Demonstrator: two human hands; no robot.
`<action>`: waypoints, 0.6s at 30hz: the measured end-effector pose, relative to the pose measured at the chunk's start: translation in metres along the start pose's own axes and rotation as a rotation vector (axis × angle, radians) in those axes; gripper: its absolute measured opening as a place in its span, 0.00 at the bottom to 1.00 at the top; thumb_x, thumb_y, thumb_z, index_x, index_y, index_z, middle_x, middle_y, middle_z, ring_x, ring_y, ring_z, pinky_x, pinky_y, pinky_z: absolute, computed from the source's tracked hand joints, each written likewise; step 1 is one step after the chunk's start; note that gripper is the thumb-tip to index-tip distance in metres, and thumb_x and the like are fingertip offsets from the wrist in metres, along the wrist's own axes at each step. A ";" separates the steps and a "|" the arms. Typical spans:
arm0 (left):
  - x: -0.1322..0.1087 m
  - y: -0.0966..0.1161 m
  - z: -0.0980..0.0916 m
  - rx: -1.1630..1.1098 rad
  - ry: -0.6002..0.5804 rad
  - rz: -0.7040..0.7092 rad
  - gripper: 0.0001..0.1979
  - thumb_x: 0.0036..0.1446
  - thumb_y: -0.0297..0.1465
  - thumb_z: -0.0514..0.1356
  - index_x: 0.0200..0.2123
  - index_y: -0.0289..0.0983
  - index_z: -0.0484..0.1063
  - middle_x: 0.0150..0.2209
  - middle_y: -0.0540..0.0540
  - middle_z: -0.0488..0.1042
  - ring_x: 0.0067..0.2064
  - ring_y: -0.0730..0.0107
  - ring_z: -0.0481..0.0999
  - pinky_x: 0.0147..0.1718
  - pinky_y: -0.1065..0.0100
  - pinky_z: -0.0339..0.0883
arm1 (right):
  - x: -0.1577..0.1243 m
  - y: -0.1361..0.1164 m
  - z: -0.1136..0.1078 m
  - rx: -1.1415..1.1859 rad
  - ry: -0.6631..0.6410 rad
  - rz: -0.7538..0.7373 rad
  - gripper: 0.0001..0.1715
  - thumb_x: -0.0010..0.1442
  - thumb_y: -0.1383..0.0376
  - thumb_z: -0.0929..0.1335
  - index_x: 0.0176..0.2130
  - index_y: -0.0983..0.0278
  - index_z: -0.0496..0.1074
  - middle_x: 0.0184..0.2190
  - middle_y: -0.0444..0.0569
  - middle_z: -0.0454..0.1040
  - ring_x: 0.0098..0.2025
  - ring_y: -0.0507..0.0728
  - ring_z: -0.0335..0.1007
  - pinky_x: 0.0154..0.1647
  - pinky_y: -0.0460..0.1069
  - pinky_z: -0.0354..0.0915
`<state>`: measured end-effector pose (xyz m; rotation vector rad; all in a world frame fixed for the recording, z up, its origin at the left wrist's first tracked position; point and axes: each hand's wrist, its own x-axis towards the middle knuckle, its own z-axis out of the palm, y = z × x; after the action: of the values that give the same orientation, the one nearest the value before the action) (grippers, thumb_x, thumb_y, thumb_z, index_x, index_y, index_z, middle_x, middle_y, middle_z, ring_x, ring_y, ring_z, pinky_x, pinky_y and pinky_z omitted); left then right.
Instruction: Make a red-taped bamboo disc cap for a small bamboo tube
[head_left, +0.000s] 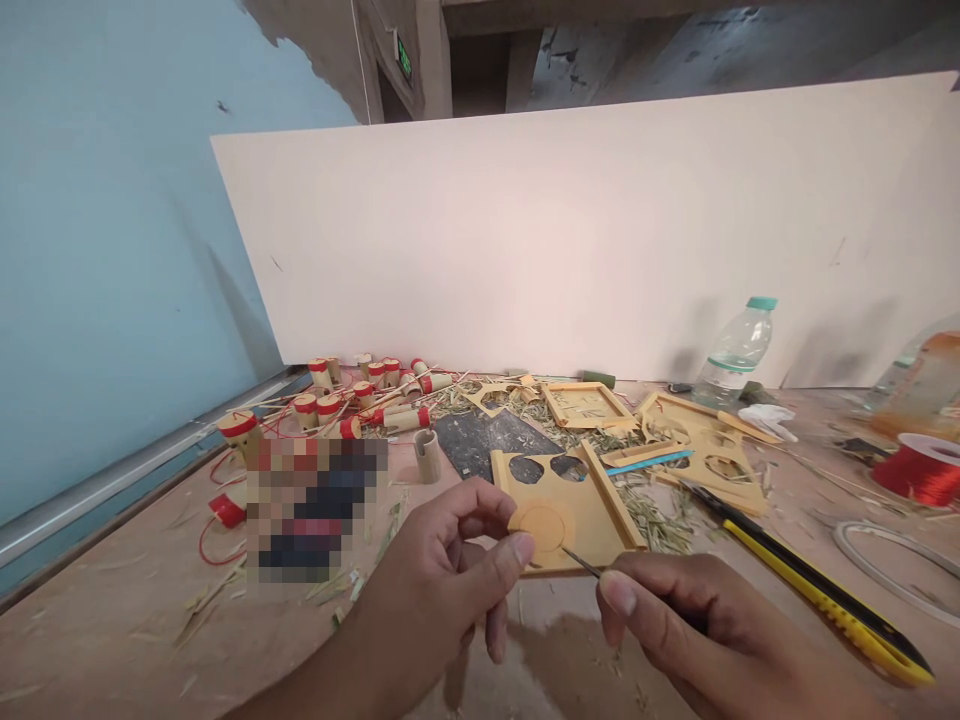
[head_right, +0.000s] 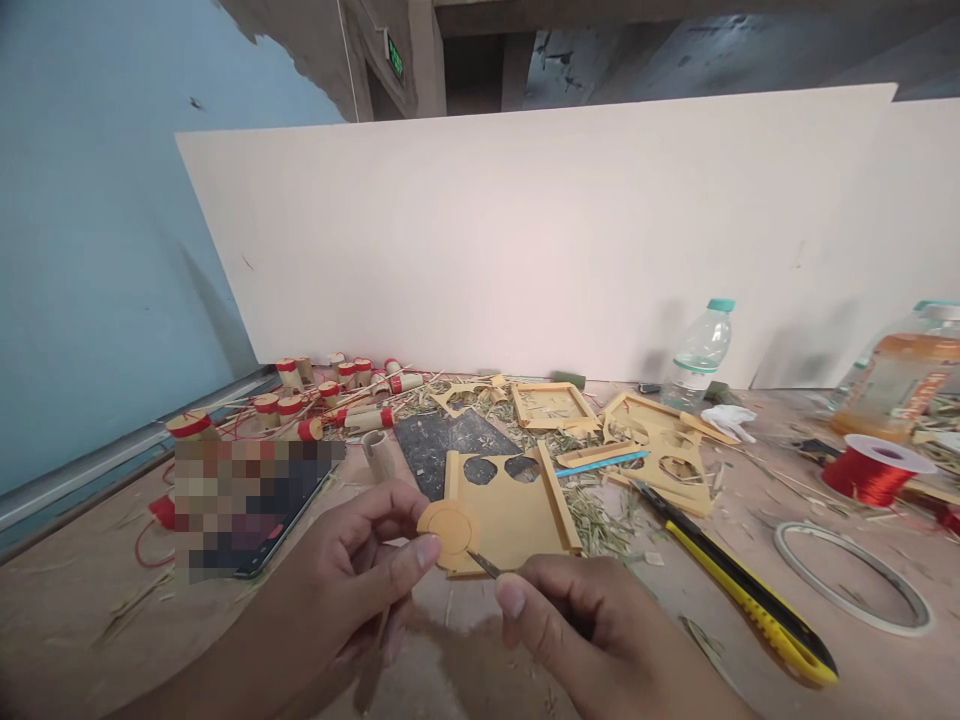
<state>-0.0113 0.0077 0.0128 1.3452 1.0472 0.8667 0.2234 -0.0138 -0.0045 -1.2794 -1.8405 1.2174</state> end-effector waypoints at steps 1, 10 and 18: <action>0.000 0.000 0.000 0.001 0.000 -0.001 0.18 0.60 0.44 0.69 0.42 0.38 0.69 0.31 0.54 0.75 0.16 0.83 0.70 0.13 0.82 0.49 | 0.001 -0.001 0.001 -0.009 0.029 -0.010 0.38 0.67 0.32 0.65 0.27 0.59 0.72 0.24 0.40 0.64 0.28 0.54 0.62 0.29 0.44 0.61; 0.001 -0.002 -0.002 0.076 0.041 0.011 0.23 0.61 0.50 0.67 0.48 0.39 0.72 0.20 0.57 0.69 0.16 0.80 0.57 0.13 0.79 0.50 | 0.004 -0.013 0.002 -0.142 0.183 -0.041 0.40 0.60 0.27 0.67 0.26 0.58 0.75 0.15 0.38 0.58 0.22 0.54 0.63 0.21 0.45 0.61; 0.002 -0.001 -0.004 0.086 0.083 0.060 0.18 0.61 0.47 0.67 0.42 0.38 0.73 0.18 0.57 0.66 0.19 0.77 0.63 0.17 0.78 0.54 | -0.004 -0.009 0.000 -0.093 0.088 0.047 0.41 0.66 0.28 0.63 0.27 0.58 0.75 0.17 0.37 0.54 0.20 0.52 0.53 0.19 0.46 0.52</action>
<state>-0.0148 0.0109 0.0121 1.4287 1.1238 0.9382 0.2213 -0.0188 0.0042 -1.4116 -1.8318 1.0920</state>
